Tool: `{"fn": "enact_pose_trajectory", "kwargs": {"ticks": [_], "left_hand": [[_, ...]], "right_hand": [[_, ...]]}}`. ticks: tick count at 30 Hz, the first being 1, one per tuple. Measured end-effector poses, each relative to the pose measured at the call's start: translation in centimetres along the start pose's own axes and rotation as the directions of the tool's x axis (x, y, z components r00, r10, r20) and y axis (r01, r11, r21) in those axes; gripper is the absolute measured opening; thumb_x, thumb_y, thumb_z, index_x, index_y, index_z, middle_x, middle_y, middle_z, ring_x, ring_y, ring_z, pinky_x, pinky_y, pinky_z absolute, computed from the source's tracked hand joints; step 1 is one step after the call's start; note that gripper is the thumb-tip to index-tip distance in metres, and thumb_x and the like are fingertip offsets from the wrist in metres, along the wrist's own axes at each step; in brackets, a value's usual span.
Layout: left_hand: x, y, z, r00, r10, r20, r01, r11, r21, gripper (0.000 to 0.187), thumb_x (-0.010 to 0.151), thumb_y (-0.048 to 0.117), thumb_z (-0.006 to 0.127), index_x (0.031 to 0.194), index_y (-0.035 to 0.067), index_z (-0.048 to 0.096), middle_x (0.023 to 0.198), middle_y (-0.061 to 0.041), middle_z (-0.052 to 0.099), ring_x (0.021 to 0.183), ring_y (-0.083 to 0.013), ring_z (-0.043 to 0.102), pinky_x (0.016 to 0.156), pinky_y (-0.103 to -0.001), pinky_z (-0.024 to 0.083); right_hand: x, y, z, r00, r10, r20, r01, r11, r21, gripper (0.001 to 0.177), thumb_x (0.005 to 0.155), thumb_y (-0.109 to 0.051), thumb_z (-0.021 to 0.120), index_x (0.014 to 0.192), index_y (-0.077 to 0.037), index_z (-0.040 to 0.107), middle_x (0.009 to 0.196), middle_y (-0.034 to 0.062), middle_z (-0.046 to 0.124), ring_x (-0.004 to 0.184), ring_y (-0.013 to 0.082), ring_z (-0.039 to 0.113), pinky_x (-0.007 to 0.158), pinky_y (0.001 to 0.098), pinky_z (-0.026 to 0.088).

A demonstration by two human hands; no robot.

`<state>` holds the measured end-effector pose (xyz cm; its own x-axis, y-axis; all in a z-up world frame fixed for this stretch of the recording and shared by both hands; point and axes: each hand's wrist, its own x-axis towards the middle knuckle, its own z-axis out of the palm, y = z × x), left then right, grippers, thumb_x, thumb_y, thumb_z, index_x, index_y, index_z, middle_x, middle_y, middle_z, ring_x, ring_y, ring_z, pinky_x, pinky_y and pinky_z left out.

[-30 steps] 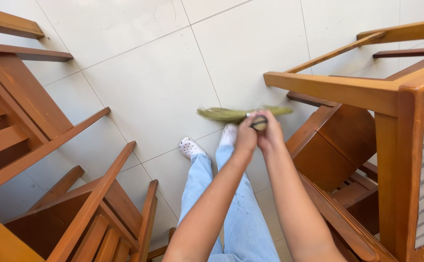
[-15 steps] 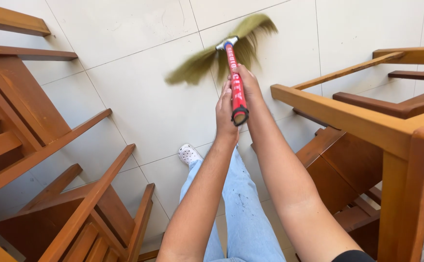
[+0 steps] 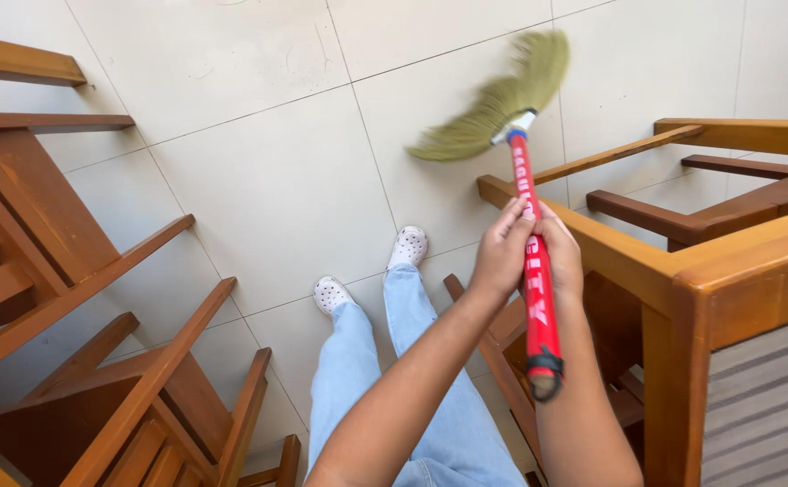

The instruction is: The recorder sweeps the tiled floor between restaurant tables using a broom and a dustpan.

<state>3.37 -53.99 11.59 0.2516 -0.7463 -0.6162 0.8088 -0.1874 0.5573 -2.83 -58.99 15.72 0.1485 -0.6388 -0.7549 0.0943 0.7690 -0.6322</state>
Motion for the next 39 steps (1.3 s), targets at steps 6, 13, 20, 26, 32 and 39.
{"fn": "enact_pose_trajectory", "kwargs": {"ticks": [6,13,20,26,32,39], "left_hand": [[5.5,-8.0,-3.3,0.982,-0.187,0.027,0.187,0.949,-0.255,0.044,0.105,0.021,0.053,0.137,-0.007,0.06,0.13,-0.013,0.066,0.113,-0.0145,0.063,0.1,-0.027,0.049],[8.5,-1.2,-9.2,0.934,-0.329,-0.138,0.217,0.831,-0.512,0.039,0.106,0.021,0.054,0.135,-0.004,0.06,0.121,-0.011,0.067,0.107,-0.0146,0.065,0.097,-0.029,0.052],[10.0,9.8,-16.2,0.912,-0.04,-0.408,-0.086,0.954,-0.286,0.045,0.107,0.024,0.047,0.141,-0.004,0.06,0.115,-0.005,0.064,0.103,-0.0114,0.06,0.092,-0.026,0.05],[12.0,19.6,-21.2,0.902,0.149,-0.406,-0.285,0.91,-0.3,0.043,0.108,0.021,0.046,0.145,-0.001,0.054,0.123,-0.003,0.063,0.109,-0.0076,0.06,0.096,-0.024,0.049],[12.3,22.8,-23.6,0.932,0.161,-0.326,-0.283,0.883,-0.374,0.043,0.107,0.013,0.053,0.146,-0.007,0.054,0.125,-0.01,0.065,0.106,-0.0094,0.063,0.093,-0.024,0.052],[6.3,33.5,-22.1,0.947,0.164,-0.276,-0.253,0.91,-0.328,0.05,0.102,0.013,0.052,0.15,-0.003,0.047,0.125,-0.001,0.066,0.105,-0.0039,0.064,0.089,-0.02,0.053]], "right_hand": [[9.3,4.0,-4.1,0.967,-0.091,-0.239,0.105,0.993,0.047,0.038,0.091,0.004,0.058,0.129,0.005,0.055,0.092,0.0071,0.066,0.072,0.0118,0.064,0.063,0.0237,0.055],[20.0,10.6,1.1,0.986,-0.019,-0.164,0.017,1.0,-0.01,0.041,0.087,0.005,0.06,0.127,0.001,0.054,0.076,0.0068,0.057,0.057,0.015,0.055,0.049,0.0284,0.049],[22.9,15.0,16.3,0.969,0.214,0.126,-0.223,0.973,0.063,0.043,0.087,-0.009,0.058,0.13,-0.009,0.049,0.08,0.0074,0.062,0.056,0.0129,0.056,0.047,0.0266,0.048],[26.3,16.7,27.4,0.929,0.221,0.296,-0.275,0.949,0.154,0.035,0.092,-0.01,0.059,0.124,-0.005,0.048,0.086,0.0098,0.064,0.061,0.0135,0.057,0.054,0.0277,0.053],[15.0,8.8,35.0,0.974,0.041,0.224,-0.027,0.998,-0.063,0.039,0.093,-0.011,0.061,0.129,0.001,0.054,0.082,0.0062,0.063,0.062,0.0122,0.058,0.054,0.0262,0.05],[1.5,3.4,39.2,0.929,0.034,0.369,0.189,0.812,-0.551,0.07,0.088,-0.007,0.057,0.157,-0.004,0.042,0.09,0.0048,0.065,0.065,0.0095,0.056,0.055,0.0237,0.048]]}}
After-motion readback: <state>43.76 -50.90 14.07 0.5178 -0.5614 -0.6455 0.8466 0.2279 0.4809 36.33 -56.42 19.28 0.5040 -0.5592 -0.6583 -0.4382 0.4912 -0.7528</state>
